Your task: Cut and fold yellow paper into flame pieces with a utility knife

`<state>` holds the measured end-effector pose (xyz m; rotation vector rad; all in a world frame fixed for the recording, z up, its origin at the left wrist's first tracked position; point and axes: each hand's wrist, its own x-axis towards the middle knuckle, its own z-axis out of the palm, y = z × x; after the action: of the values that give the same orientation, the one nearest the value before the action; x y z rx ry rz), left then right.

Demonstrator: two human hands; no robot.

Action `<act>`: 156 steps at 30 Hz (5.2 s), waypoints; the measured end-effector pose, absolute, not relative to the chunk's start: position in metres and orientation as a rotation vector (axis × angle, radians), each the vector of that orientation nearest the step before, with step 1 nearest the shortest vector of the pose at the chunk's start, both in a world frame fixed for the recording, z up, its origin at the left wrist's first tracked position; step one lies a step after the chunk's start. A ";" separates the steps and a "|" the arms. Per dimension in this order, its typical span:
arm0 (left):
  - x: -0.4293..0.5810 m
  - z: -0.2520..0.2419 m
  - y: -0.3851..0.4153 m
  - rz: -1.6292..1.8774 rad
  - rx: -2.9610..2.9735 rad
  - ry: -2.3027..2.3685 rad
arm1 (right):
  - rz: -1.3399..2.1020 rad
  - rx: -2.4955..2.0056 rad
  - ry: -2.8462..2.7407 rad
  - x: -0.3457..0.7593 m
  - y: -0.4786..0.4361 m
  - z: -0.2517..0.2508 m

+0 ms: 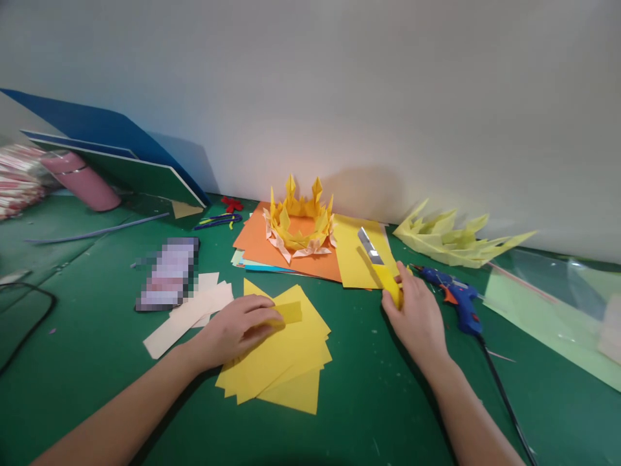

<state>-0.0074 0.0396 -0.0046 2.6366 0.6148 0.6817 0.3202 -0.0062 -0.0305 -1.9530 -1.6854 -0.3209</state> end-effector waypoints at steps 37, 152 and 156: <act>-0.008 -0.005 0.039 0.636 2.578 0.828 | 0.154 -1.459 -2.458 0.274 -0.026 -0.009; -0.023 0.011 0.048 0.227 2.519 0.761 | 0.044 -1.257 -2.597 0.256 -0.032 -0.009; -0.023 0.012 0.048 0.231 2.511 0.759 | 0.084 -1.273 -2.599 0.258 -0.034 -0.009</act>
<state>-0.0226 0.0482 0.0116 2.5108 0.7588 0.2306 0.2577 -0.0343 -0.0094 -1.2733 -2.5994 0.0841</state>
